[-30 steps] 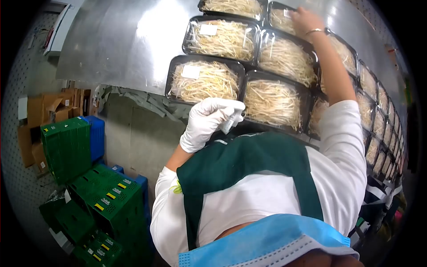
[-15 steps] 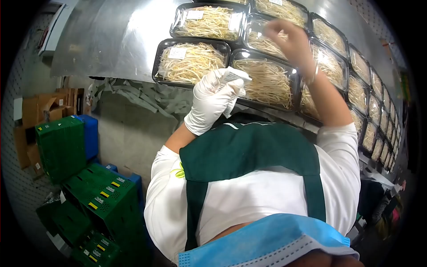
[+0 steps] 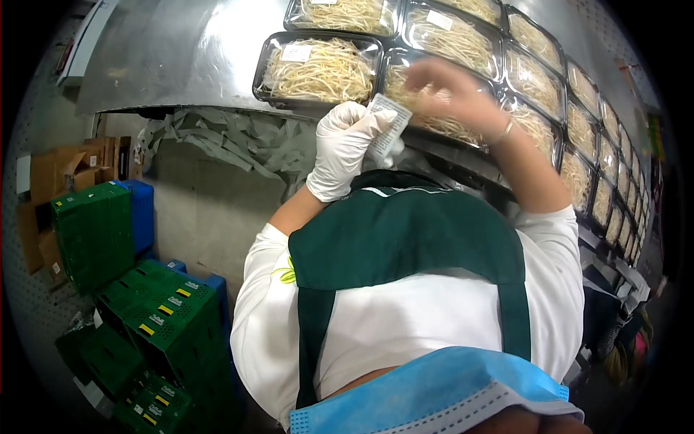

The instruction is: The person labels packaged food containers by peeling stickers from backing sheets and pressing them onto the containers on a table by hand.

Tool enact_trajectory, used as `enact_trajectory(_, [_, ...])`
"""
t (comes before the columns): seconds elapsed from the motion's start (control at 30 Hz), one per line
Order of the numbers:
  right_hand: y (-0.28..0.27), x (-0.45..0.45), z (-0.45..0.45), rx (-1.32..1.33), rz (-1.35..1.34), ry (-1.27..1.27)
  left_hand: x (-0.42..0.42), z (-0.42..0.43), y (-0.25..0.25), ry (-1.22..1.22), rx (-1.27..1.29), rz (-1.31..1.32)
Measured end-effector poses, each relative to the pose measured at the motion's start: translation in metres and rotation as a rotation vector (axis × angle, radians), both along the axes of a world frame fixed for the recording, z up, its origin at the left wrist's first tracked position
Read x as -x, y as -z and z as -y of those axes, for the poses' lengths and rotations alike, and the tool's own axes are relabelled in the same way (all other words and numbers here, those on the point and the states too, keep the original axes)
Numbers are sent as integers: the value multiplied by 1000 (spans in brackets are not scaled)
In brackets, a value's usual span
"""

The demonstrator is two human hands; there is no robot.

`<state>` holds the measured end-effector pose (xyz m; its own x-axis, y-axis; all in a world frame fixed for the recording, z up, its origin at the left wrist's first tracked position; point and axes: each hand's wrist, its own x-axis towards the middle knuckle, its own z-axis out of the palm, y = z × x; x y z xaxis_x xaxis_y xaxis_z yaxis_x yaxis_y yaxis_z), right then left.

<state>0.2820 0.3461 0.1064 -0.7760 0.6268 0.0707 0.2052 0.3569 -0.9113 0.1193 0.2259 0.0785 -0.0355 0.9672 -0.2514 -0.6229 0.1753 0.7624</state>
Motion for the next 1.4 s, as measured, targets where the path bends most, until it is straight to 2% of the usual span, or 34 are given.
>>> enact_trajectory(0.03, [-8,7,31,-87,-41,-9,-1,5,7,-39,-90,16])
enact_trajectory(0.07, [-12,11,49,-175,-81,-18,-3,8,14,-124,-131,-126])
enact_trajectory(0.13, [-7,7,46,-438,-103,26,2,17,16,-5,-58,-133])
enact_trajectory(0.17, [-11,5,37,-523,-45,146,-3,18,7,-14,-124,-251])
enact_trajectory(0.2, [-2,1,16,-517,-8,245,-2,21,7,50,-104,-151])
enact_trajectory(0.23, [-6,0,0,-423,147,224,1,25,12,87,-78,-92])
enact_trajectory(0.3, [14,4,-21,-594,391,176,6,30,17,127,-53,-36])
enact_trajectory(0.37, [36,9,-24,-685,487,148,10,35,17,202,-29,-323])
enact_trajectory(0.4, [41,10,-22,-840,577,212,11,38,18,206,-29,-321])
enact_trajectory(0.47, [39,1,-19,-1101,764,428,14,42,19,221,-73,-97])
enact_trajectory(0.53, [30,-17,-18,-1098,733,525,11,46,13,212,-113,-39])
enact_trajectory(0.57, [28,-25,-13,-566,788,437,9,46,13,192,-84,41])
enact_trajectory(0.6, [25,-24,12,-143,415,383,6,45,14,177,-52,122])
enact_trajectory(0.63, [11,-15,49,97,246,290,1,43,11,151,-38,30])
enact_trajectory(0.67, [4,-10,75,207,131,74,2,41,14,173,-13,53])
enact_trajectory(0.7, [8,-6,96,-200,90,5,1,42,21,126,-48,-5])
enact_trajectory(0.73, [11,-1,114,-322,42,138,-3,44,25,80,-84,-58])
enact_trajectory(0.77, [10,-6,119,-326,12,186,-9,47,21,89,-78,-36])
enact_trajectory(0.8, [8,-13,124,-325,-19,227,-14,49,40,89,-161,-70])
enact_trajectory(0.83, [6,-23,120,-364,-77,305,-23,50,31,157,-118,-85])
enact_trajectory(0.9, [0,-68,88,-563,161,540,-34,51,22,270,-76,-133])
enact_trajectory(0.93, [-6,-96,63,-521,284,612,-34,49,24,271,-81,-131])
enact_trajectory(0.97, [-6,-127,35,-520,584,668,-34,47,27,351,-79,-105])
enact_trajectory(1.0, [-5,-147,17,-511,763,646,-35,44,28,432,-74,-81])
enact_trajectory(1.07, [26,-164,-6,-597,713,600,-43,38,26,483,-52,-59])
enact_trajectory(1.13, [47,-160,-15,-843,1031,462,-58,32,33,438,-167,-57])
enact_trajectory(1.17, [61,-173,-17,-1129,903,396,-65,28,33,423,-148,8])
enact_trajectory(1.2, [40,-168,-7,-899,1056,568,-74,24,30,405,-143,7])
enact_trajectory(1.27, [41,-199,-20,-1011,1050,688,-98,14,18,313,-39,13])
enact_trajectory(1.3, [28,-196,-20,-631,1098,671,-114,9,18,251,-29,22])
enact_trajectory(1.33, [29,-198,-16,-453,753,604,-129,1,18,189,-25,30])
enact_trajectory(1.37, [17,-189,2,-107,356,460,-142,-4,17,168,-58,7])
enact_trajectory(1.4, [6,-177,20,-122,252,325,-155,-8,18,149,-86,-16])
